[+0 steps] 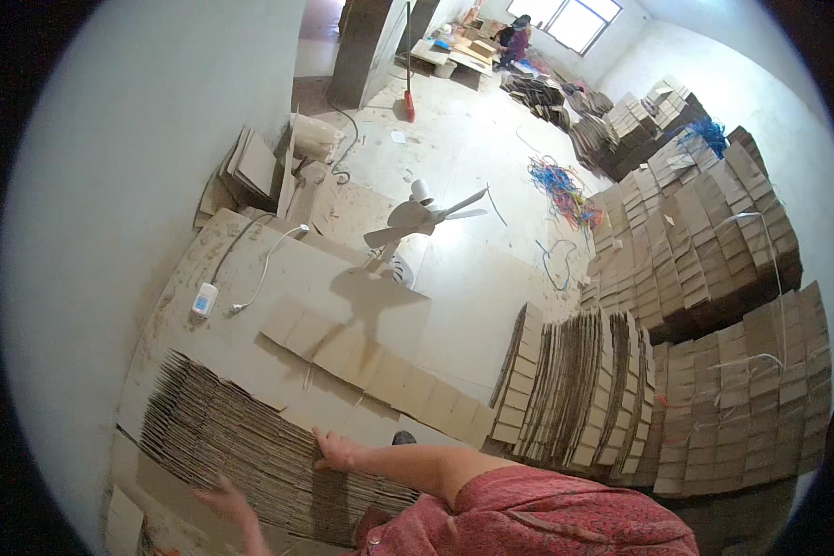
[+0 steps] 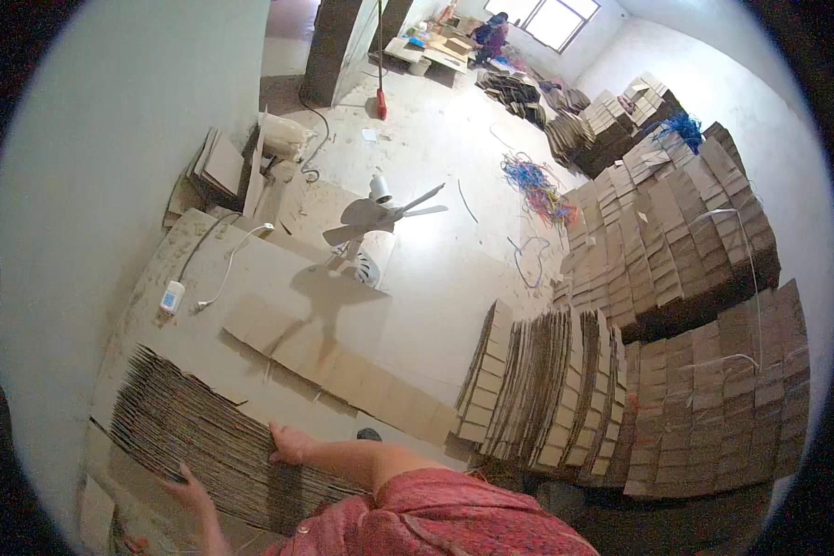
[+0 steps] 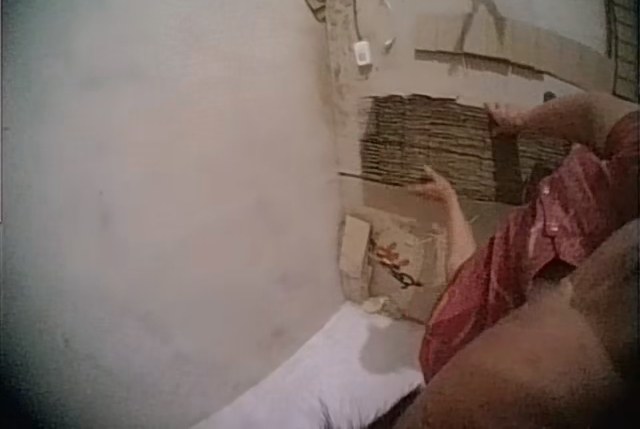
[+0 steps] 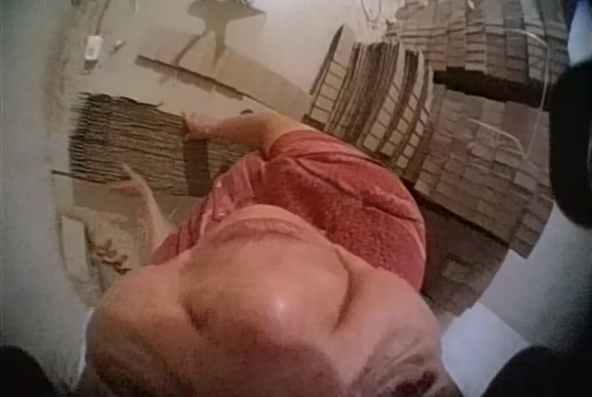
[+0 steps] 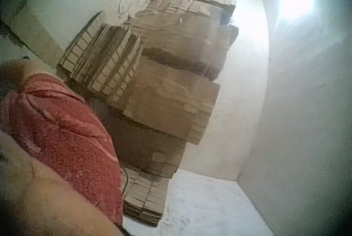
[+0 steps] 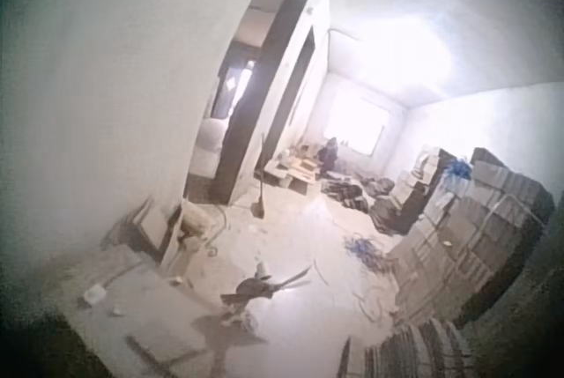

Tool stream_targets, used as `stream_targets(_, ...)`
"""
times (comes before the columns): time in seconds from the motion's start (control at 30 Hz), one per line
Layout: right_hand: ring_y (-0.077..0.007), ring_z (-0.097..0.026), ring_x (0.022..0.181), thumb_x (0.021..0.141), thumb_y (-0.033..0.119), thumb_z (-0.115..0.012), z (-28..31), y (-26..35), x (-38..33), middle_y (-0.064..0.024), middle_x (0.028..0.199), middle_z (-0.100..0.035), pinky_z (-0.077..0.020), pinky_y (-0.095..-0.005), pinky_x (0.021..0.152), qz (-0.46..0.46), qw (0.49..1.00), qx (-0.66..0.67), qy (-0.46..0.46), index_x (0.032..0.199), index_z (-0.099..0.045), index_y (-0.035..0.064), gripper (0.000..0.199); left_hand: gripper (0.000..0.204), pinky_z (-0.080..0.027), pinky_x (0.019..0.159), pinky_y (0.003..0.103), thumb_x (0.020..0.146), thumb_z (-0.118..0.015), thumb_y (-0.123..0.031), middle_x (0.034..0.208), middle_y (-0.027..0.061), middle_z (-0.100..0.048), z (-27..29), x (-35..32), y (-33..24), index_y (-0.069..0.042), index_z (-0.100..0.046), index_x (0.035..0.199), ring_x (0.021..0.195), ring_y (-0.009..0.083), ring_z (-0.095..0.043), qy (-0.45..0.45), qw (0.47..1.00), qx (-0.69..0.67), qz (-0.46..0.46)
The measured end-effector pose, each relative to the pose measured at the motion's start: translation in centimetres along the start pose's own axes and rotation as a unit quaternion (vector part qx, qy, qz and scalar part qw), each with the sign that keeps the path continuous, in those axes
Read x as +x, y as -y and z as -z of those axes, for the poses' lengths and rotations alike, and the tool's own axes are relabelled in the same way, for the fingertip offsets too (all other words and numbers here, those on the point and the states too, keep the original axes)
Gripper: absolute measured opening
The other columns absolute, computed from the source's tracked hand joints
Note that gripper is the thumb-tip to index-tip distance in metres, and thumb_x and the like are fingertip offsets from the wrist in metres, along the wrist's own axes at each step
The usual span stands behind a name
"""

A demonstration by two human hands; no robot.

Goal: The person gathers flat cardboard pieces, stacks them, and ties the stack with white plastic straps. They repeat this process, moving the tied bundles to a nearby pile and retrieving more cardboard to continue bundling.

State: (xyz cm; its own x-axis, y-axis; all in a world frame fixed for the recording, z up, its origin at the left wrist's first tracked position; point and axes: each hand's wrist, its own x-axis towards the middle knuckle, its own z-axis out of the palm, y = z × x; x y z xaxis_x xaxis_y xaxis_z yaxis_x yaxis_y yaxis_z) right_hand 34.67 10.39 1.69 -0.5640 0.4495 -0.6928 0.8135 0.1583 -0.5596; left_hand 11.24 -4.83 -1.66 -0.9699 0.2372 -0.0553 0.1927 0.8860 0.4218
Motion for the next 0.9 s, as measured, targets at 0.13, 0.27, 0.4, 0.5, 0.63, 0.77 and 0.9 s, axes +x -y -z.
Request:
stream_targets(0.13,-0.0412,-0.042,0.105,0.072,0.037,-0.063,-1.2,-1.1,1.5,-0.0249,0.118,-0.04,-0.0365,-0.0448,0.086,-0.032,0.999,0.014,0.009,0.132,-0.006,0.0092,0.088,0.076,-0.035,0.092,0.046,0.081,-0.046,-0.049,0.133,0.0183,-0.024,1.7,-7.6,0.2,-0.003,-0.014,0.133,0.119,0.032,-0.032,0.192,0.921,-0.228,0.249)
stream_targets(0.27,-0.0406,-0.042,0.106,0.07,0.04,-0.064,-1.8,-1.1,1.9,-0.0251,0.118,-0.04,-0.0359,-0.0455,0.086,-0.029,1.0,-0.007,-0.004,0.133,-0.006,0.0097,0.09,0.074,-0.039,0.087,0.044,0.078,-0.049,-0.054,0.122,0.0229,-0.039,-3.9,-7.8,0.9,0.004,-0.034,0.122,0.111,0.0322,-0.041,0.156,0.904,-0.16,0.364)
stream_targets(0.4,-0.0404,-0.042,0.107,0.069,0.042,-0.064,-1.2,-1.7,2.4,-0.0261,0.119,-0.039,-0.035,-0.046,0.087,-0.017,1.0,-0.008,0.019,0.133,-0.007,0.0098,0.091,0.076,-0.041,0.083,0.043,0.075,-0.052,-0.056,0.115,0.0247,-0.045,-1.8,-8.0,-1.0,0.01,-0.042,0.112,0.102,0.0341,-0.047,0.164,0.916,-0.151,0.334)
stream_targets(0.5,-0.0399,-0.041,0.108,0.07,0.042,-0.064,-1.5,-1.5,2.6,-0.0263,0.119,-0.038,-0.0347,-0.0457,0.088,-0.035,0.999,-0.014,0.011,0.133,-0.008,0.0096,0.09,0.081,-0.043,0.081,0.043,0.073,-0.052,-0.058,0.112,0.026,-0.046,-3.0,-7.2,0.7,0.012,-0.041,0.112,0.099,0.0357,-0.049,0.188,0.927,-0.161,0.282)
stream_targets(0.63,-0.0387,-0.043,0.106,0.069,0.042,-0.064,-2.5,-2.4,3.5,-0.0222,0.12,-0.039,-0.0371,-0.046,0.085,-0.027,0.999,-0.02,-0.003,0.134,-0.007,0.0125,0.09,0.086,-0.043,0.082,0.043,0.073,-0.05,-0.06,0.111,0.0278,-0.046,-4.3,-7.1,1.2,0.013,-0.035,0.116,0.1,0.0364,-0.049,0.149,0.954,-0.085,0.246)
stream_targets(0.77,-0.0381,-0.044,0.106,0.07,0.043,-0.062,-2.5,-2.4,3.4,-0.0208,0.122,-0.038,-0.0375,-0.0461,0.085,-0.043,0.999,-0.029,0.004,0.134,-0.006,0.0138,0.09,0.089,-0.042,0.083,0.044,0.073,-0.049,-0.061,0.114,0.0288,-0.044,-2.9,-7.4,0.2,0.013,-0.031,0.12,0.103,0.0364,-0.047,0.169,0.951,-0.075,0.249)
stream_targets(0.9,-0.0376,-0.044,0.107,0.071,0.044,-0.061,-2.2,-2.0,2.9,-0.0203,0.123,-0.037,-0.0375,-0.0469,0.085,-0.057,0.998,-0.032,0.014,0.134,-0.005,0.0141,0.089,0.089,-0.041,0.084,0.045,0.073,-0.048,-0.061,0.115,0.029,-0.043,-1.8,-7.8,-1.0,0.013,-0.033,0.118,0.104,0.0367,-0.046,0.174,0.949,-0.083,0.249)
